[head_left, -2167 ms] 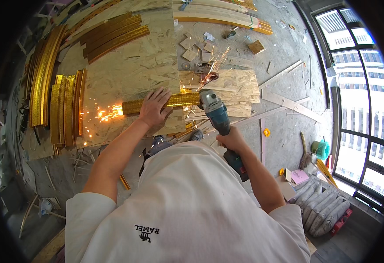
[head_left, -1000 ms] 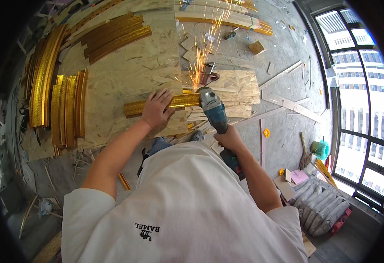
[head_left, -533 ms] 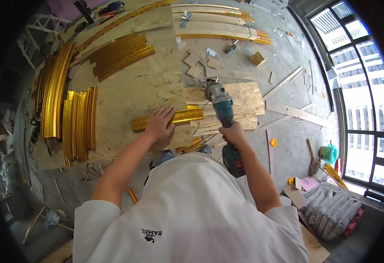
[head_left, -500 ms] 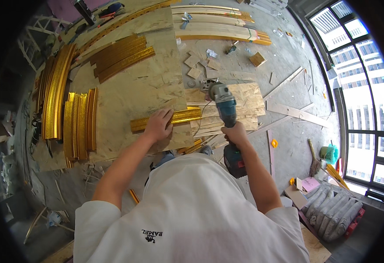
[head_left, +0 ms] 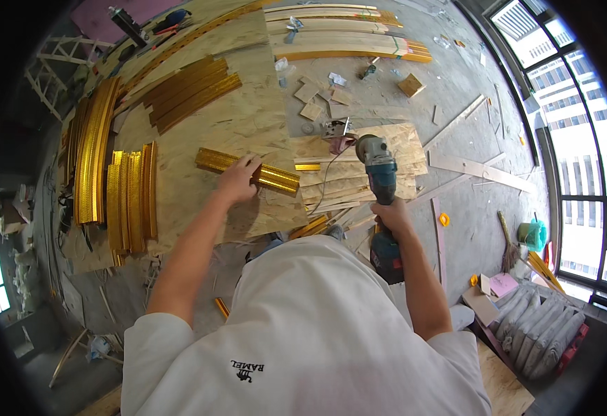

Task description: The person repeatedly cuts gold-colored metal profiles on a wooden workbench using a handheld angle grinder. After each cut, the person moves the cut piece aside and positions the next profile for cutting. The process continues throughout the clip, producing a growing pile of cut sections.

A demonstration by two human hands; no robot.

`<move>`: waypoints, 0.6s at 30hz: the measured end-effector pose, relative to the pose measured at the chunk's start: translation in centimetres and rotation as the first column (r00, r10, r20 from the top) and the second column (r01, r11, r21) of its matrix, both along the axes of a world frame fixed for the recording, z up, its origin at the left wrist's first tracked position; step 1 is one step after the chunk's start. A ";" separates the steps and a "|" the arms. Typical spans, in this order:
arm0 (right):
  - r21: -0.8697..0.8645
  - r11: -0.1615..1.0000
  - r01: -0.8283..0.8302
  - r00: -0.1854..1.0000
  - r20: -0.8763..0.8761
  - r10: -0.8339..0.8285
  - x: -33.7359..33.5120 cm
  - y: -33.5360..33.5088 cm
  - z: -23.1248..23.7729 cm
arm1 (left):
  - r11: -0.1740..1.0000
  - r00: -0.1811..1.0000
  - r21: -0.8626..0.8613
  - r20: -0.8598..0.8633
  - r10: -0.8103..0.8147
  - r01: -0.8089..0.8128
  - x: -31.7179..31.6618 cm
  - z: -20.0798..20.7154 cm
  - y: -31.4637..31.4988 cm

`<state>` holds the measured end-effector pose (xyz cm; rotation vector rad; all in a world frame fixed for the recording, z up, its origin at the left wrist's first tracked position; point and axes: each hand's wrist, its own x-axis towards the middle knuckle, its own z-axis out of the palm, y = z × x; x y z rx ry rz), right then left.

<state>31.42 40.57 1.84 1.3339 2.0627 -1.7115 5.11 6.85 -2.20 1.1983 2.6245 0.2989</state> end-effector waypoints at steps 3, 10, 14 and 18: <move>0.020 0.998 -0.058 0.998 0.008 0.058 0.3 -0.3 -0.4 | 0.995 0.993 -0.076 0.085 0.076 -0.070 0.3 1.3 2.0; 0.001 0.989 -0.150 0.986 0.074 0.150 -0.2 -0.9 -0.2 | 0.983 0.999 0.181 -0.035 0.030 -0.023 3.2 -0.9 5.7; -0.058 0.984 -0.170 0.978 0.115 0.175 -0.2 -1.4 0.7 | 0.956 0.993 0.292 -0.112 0.030 0.004 4.4 -3.5 4.4; -0.045 0.974 -0.222 0.961 0.161 0.226 -0.1 -1.7 0.2 | 0.957 0.994 0.290 -0.102 0.045 -0.014 4.8 -4.2 4.1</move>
